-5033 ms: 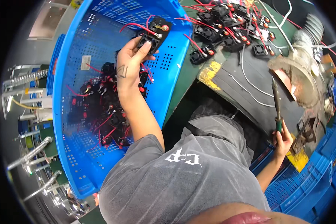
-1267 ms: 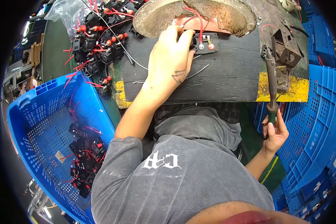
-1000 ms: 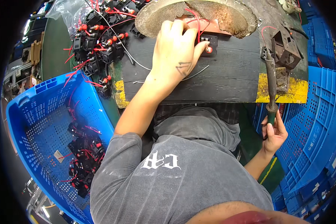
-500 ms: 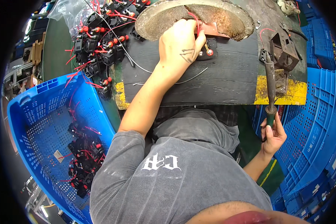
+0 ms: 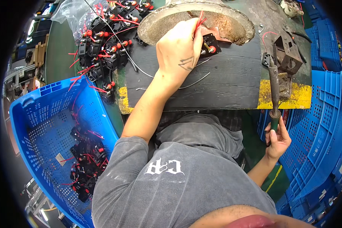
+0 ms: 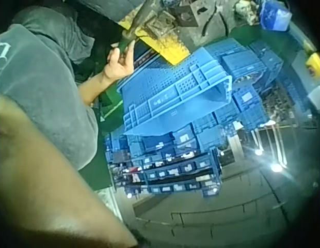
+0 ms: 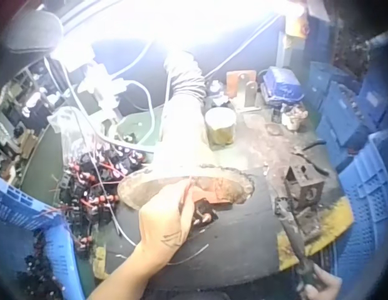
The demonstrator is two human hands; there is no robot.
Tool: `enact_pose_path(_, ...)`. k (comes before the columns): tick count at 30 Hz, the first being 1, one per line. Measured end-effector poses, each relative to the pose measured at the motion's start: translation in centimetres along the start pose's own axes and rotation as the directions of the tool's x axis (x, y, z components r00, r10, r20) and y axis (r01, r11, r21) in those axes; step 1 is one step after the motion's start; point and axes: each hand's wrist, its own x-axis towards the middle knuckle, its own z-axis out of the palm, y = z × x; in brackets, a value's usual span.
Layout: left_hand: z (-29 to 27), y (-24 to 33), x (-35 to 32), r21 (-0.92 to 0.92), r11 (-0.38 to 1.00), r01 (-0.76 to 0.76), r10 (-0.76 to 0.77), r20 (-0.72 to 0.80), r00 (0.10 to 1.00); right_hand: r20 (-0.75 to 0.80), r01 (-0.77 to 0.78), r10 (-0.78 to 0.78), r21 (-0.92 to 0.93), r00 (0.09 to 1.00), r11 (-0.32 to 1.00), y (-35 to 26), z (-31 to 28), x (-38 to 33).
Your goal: Soldering wires to small cooling fan assemblies and organizing them in crates.
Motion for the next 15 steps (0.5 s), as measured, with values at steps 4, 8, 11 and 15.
enact_pose_path(4,0.4,0.1,0.7,0.022,1.0,0.015,-0.014,-0.038,0.999,-0.011,-0.009,0.009,-0.009,1.0,1.0,0.0,0.0,-0.1)
enact_pose_path(8,0.7,-0.4,1.4,-0.014,0.995,0.095,-0.095,0.006,0.995,0.004,-0.008,0.008,-0.004,1.0,1.0,0.0,0.0,0.0)
enact_pose_path(11,1.0,-0.4,2.0,-0.118,0.967,0.226,-0.211,0.131,0.969,0.005,-0.003,0.003,-0.001,1.0,1.0,-0.2,0.0,0.0)
enact_pose_path(15,2.9,-2.9,2.2,-0.495,0.796,0.349,-0.226,0.292,0.929,-0.022,-0.023,0.024,0.032,0.999,0.999,-0.5,0.1,0.0)
